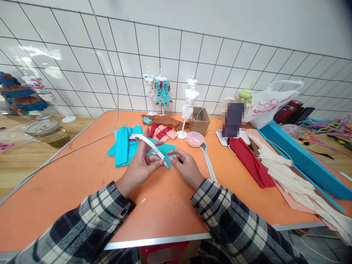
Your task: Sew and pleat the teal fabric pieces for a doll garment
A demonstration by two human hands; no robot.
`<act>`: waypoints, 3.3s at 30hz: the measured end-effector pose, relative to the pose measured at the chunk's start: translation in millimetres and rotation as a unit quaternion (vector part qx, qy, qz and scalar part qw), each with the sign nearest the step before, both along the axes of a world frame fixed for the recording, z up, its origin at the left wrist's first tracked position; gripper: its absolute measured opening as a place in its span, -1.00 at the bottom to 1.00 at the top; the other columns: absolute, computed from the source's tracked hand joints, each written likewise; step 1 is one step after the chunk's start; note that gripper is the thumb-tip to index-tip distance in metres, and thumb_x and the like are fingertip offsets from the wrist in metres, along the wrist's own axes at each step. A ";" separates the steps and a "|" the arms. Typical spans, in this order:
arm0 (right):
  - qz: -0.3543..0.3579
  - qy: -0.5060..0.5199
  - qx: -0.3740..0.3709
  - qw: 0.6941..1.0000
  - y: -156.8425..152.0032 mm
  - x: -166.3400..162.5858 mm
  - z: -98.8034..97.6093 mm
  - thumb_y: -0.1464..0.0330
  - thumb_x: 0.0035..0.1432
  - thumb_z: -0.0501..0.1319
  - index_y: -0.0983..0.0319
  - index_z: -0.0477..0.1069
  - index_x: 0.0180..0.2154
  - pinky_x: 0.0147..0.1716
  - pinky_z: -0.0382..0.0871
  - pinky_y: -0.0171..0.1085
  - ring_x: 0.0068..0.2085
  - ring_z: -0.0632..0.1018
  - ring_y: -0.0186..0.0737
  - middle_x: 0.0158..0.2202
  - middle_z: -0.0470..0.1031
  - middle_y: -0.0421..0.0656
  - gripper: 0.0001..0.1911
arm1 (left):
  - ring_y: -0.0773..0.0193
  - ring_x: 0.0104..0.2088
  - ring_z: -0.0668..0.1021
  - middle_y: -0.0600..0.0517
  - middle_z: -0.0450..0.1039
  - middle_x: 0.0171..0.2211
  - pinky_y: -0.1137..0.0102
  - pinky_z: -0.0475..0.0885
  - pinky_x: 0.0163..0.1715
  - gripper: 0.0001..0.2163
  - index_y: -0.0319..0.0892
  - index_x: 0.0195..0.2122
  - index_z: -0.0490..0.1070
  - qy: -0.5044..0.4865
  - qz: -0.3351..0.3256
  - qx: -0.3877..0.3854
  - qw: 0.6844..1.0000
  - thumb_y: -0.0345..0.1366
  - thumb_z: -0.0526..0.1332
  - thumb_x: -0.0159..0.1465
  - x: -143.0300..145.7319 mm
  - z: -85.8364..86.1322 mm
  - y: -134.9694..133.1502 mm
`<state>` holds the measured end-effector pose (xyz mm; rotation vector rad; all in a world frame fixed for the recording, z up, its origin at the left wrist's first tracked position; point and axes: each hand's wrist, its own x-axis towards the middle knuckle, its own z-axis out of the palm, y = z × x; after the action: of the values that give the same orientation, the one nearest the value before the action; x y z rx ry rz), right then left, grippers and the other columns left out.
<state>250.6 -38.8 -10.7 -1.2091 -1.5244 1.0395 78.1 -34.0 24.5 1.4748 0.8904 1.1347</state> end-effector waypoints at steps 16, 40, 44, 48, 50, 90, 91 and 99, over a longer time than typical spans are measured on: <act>0.039 -0.054 0.091 0.994 -6.7 1.0 10.8 0.23 0.20 0.16 0.22 0.35 -0.41 -0.41 0.23 -0.35 -0.44 0.39 -0.34 -0.46 0.41 -0.23 -0.79 | 0.24 -0.26 0.57 -0.04 0.47 -0.03 0.28 0.52 -0.20 -0.25 0.01 0.37 -0.05 0.135 0.071 0.086 0.985 -0.16 0.29 0.21 -2.4 -4.4 2.6; 0.001 -0.193 0.143 0.971 -3.6 1.2 0.7 0.32 0.23 0.19 0.20 0.45 -0.35 -0.38 0.17 -0.35 -0.38 0.42 -0.30 -0.41 0.48 -0.23 -0.87 | 0.33 -0.38 0.62 -0.06 0.37 0.03 0.36 0.54 -0.32 -0.15 0.01 0.29 0.04 0.067 -0.011 -0.119 0.991 -0.31 0.42 -0.01 -6.3 1.7 6.9; -0.001 -0.203 0.176 0.963 -3.6 0.3 0.0 0.34 0.23 0.19 0.20 0.46 -0.32 -0.34 0.21 -0.34 -0.33 0.44 -0.27 -0.36 0.48 -0.19 -0.89 | 0.35 -0.37 0.59 -0.09 0.35 0.06 0.42 0.53 -0.42 -0.12 0.06 0.30 0.06 0.061 -0.008 -0.171 0.983 -0.33 0.43 -0.03 -7.3 7.3 4.6; -0.042 -0.164 0.141 0.975 -7.6 0.8 6.2 0.22 0.22 0.21 0.20 0.44 -0.18 -0.38 0.21 -0.35 -0.37 0.44 -0.29 -0.36 0.47 -0.22 -0.79 | 0.37 -0.38 0.60 -0.09 0.35 0.09 0.38 0.56 -0.35 -0.08 0.07 0.31 0.03 0.027 0.034 -0.159 0.986 -0.36 0.45 -0.05 -8.0 7.4 7.0; -0.028 -0.145 0.110 0.983 -10.3 1.4 9.0 0.15 0.31 0.07 0.20 0.42 -0.19 -0.41 0.18 -0.35 -0.43 0.41 -0.32 -0.41 0.45 -0.24 -0.71 | 0.38 -0.39 0.60 -0.08 0.33 0.12 0.37 0.56 -0.29 -0.08 0.07 0.31 0.02 0.017 0.067 -0.139 0.988 -0.38 0.45 -0.05 -8.8 5.0 10.0; 0.013 -0.149 0.025 0.988 -11.4 -8.5 -2.7 0.10 0.37 -0.08 0.19 0.29 -0.47 -0.43 0.10 -0.33 -0.45 0.36 -0.30 -0.52 0.37 -0.25 -0.55 | 0.44 -0.45 0.59 -0.07 0.32 0.14 0.36 0.58 -0.29 -0.10 0.13 0.35 -0.10 0.069 0.049 -0.037 0.996 -0.35 0.39 0.07 -3.1 -8.2 5.8; 0.013 -0.149 0.025 0.988 -11.3 -8.4 -2.7 0.10 0.37 -0.08 0.19 0.29 -0.47 -0.43 0.10 -0.33 -0.45 0.36 -0.30 -0.52 0.37 -0.25 -0.54 | 0.44 -0.45 0.59 -0.07 0.32 0.14 0.36 0.57 -0.29 -0.10 0.12 0.35 -0.10 0.069 0.049 -0.037 0.996 -0.34 0.39 0.07 -2.7 -7.7 5.6; 0.017 -0.174 0.018 0.984 -8.6 -5.2 -2.3 0.09 0.37 -0.07 0.20 0.31 -0.52 -0.43 0.10 -0.34 -0.46 0.38 -0.32 -0.55 0.38 -0.25 -0.50 | 0.39 -0.42 0.61 -0.09 0.33 0.13 0.35 0.57 -0.29 -0.05 0.12 0.36 -0.13 0.056 0.043 -0.049 0.996 -0.35 0.41 0.04 -1.9 -8.7 5.9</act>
<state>245.3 -47.4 -13.0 -1.3961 -1.8280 0.8470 76.3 -28.1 15.9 1.4423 1.0807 1.0633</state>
